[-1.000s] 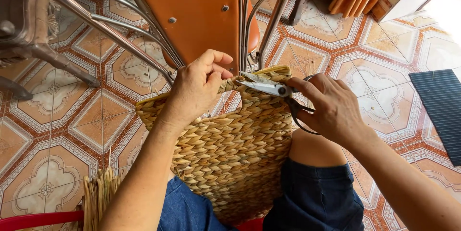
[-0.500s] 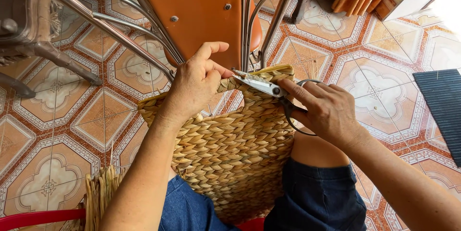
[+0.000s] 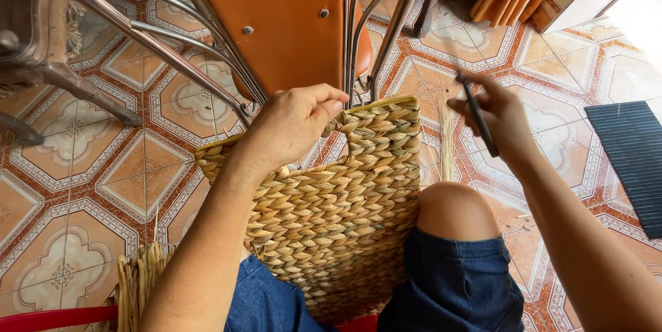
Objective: Finishing the edges and handles of a woven fiber bag using natural strips and scissors.
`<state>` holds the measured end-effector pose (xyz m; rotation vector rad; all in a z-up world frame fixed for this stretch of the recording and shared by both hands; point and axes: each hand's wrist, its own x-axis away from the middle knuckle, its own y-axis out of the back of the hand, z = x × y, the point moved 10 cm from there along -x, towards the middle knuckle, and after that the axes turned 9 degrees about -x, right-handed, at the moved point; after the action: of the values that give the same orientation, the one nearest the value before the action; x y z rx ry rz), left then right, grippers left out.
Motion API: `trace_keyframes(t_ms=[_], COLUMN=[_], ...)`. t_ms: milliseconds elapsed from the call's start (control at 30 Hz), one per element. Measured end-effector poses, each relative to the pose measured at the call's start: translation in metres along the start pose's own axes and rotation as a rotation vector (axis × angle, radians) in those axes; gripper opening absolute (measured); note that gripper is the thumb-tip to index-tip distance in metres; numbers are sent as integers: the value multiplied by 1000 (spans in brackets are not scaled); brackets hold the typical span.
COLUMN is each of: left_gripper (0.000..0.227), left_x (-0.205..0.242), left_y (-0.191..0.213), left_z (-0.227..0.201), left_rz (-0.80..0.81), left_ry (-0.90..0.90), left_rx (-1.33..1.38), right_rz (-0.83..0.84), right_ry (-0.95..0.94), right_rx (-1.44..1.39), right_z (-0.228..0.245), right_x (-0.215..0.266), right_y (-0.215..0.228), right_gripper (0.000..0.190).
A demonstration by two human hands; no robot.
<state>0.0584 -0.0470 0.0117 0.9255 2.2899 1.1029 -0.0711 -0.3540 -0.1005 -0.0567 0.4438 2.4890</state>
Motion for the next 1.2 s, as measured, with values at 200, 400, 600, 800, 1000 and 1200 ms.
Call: trace_keyframes(t_ms=[200, 400, 600, 800, 1000, 1200], left_gripper=[43, 36, 24, 24, 24, 22], left_x=[-42, -26, -2, 12, 48, 77], left_y=[-51, -46, -27, -16, 10, 48], left_z=[16, 7, 2, -18, -84, -146], left_rz=[312, 485, 292, 311, 408, 286], left_ry=[71, 198, 152, 141, 153, -113], left_rx=[20, -50, 55, 26, -143, -163], right_rz=[891, 1124, 1153, 1186, 1206, 1068], right_ry=[-213, 76, -19, -111, 79, -253], right_rx=[555, 460, 428, 404, 480, 34], right_z=[-117, -92, -117, -153, -199, -197], right_x=[23, 49, 40, 37, 14, 33], right_y=[-105, -182, -181, -165, -107, -69], right_gripper=[37, 49, 53, 57, 55, 55])
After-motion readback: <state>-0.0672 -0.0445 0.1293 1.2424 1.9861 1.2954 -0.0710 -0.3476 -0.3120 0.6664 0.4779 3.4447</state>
